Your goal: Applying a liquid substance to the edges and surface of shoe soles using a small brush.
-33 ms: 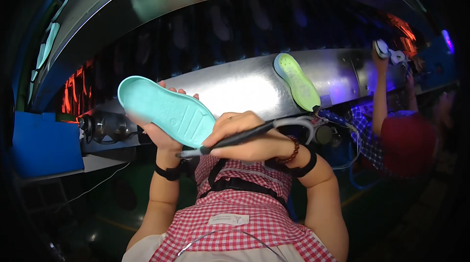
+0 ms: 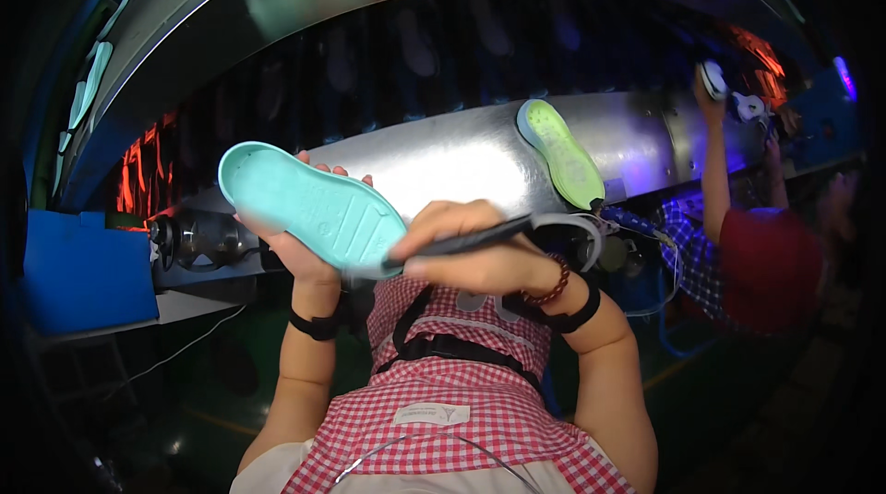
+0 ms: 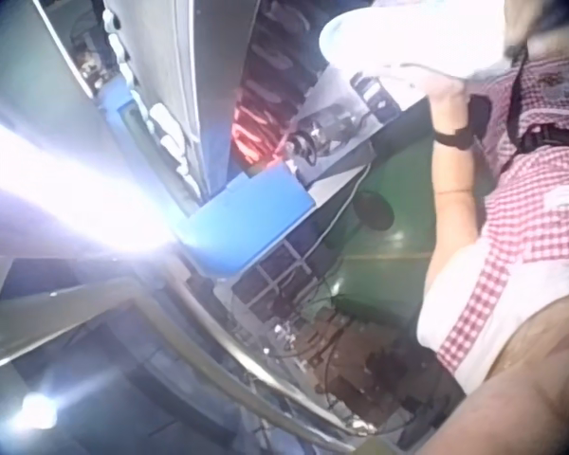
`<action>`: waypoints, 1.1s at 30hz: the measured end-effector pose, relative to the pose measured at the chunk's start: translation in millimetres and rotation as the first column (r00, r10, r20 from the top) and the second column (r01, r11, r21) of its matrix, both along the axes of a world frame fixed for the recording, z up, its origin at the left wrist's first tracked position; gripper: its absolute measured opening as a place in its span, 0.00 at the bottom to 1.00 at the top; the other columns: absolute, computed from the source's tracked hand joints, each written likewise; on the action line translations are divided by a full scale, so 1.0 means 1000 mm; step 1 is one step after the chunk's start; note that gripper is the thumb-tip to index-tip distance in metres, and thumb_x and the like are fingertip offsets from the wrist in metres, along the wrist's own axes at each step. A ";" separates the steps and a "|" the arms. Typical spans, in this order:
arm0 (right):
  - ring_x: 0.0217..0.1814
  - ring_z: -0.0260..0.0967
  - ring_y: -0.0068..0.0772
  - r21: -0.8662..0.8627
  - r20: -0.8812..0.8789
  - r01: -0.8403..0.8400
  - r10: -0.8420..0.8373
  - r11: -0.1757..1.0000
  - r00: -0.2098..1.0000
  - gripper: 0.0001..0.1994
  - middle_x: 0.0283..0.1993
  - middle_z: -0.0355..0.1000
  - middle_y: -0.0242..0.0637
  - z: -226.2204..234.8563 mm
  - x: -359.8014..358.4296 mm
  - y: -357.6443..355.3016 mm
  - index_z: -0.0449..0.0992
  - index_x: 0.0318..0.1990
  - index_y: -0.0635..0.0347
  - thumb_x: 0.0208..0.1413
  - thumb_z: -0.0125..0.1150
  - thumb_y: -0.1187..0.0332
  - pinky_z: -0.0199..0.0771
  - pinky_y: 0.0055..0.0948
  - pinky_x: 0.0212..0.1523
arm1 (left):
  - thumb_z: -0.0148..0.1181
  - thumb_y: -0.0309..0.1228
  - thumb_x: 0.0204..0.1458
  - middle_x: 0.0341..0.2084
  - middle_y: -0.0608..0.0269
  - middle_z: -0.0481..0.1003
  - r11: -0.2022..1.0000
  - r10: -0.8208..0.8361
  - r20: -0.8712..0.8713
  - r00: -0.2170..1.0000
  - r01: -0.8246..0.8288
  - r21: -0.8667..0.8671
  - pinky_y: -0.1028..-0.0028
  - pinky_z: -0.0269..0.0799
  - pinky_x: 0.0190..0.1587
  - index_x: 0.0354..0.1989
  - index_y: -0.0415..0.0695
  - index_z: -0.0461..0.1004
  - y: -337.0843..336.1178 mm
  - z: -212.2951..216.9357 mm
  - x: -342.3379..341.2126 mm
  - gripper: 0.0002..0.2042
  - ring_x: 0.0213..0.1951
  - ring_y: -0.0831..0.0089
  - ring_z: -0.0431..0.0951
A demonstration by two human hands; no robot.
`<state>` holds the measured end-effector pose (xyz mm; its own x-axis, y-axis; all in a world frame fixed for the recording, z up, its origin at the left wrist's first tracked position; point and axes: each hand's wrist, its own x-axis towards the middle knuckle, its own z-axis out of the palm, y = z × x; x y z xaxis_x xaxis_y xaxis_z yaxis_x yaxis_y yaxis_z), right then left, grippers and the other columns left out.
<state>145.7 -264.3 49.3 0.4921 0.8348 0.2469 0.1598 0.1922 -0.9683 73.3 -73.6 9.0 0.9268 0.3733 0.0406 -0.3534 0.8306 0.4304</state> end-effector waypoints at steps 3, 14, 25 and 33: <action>0.36 0.70 0.28 -0.139 -0.153 0.105 -0.126 0.985 0.980 0.11 0.35 0.73 0.36 -0.006 0.005 0.000 0.78 0.35 0.60 0.40 0.64 0.77 0.70 0.25 0.40 | 0.26 0.73 0.39 0.39 0.55 0.69 0.998 0.033 0.016 0.999 -0.034 0.061 0.45 0.57 0.53 0.52 0.46 0.61 0.005 0.006 0.000 0.44 0.44 0.60 0.69; 0.43 0.70 0.30 0.240 -0.783 0.144 0.103 0.960 0.614 0.09 0.40 0.72 0.44 -0.016 -0.015 0.016 0.71 0.39 0.68 0.50 0.56 0.76 0.69 0.27 0.48 | 0.29 0.58 0.52 0.56 0.53 0.57 0.999 -0.021 0.099 0.995 0.025 -0.035 0.45 0.48 0.59 0.62 0.46 0.47 -0.026 0.035 -0.014 0.34 0.56 0.54 0.60; 0.37 0.69 0.20 0.058 -0.090 0.034 -0.028 0.998 0.995 0.09 0.37 0.73 0.36 0.001 -0.013 0.013 0.74 0.39 0.64 0.47 0.58 0.77 0.69 0.18 0.39 | 0.34 0.50 0.55 0.54 0.51 0.61 0.993 -0.079 0.086 0.993 0.085 -0.077 0.47 0.50 0.58 0.59 0.44 0.54 -0.018 0.022 -0.009 0.28 0.54 0.51 0.63; 0.34 0.70 0.20 0.026 0.012 -0.031 0.031 0.999 0.999 0.10 0.34 0.74 0.37 0.014 -0.002 0.017 0.75 0.38 0.66 0.45 0.60 0.78 0.70 0.16 0.37 | 0.35 0.51 0.54 0.55 0.49 0.60 0.979 -0.186 0.145 0.972 0.196 -0.056 0.46 0.53 0.56 0.59 0.44 0.56 -0.010 0.023 -0.006 0.29 0.53 0.48 0.63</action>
<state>144.0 -247.2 63.2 0.4630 0.8429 0.2742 0.1647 0.2221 -0.9610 67.4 -83.9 32.2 0.9686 0.1960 0.1529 -0.2368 0.9148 0.3273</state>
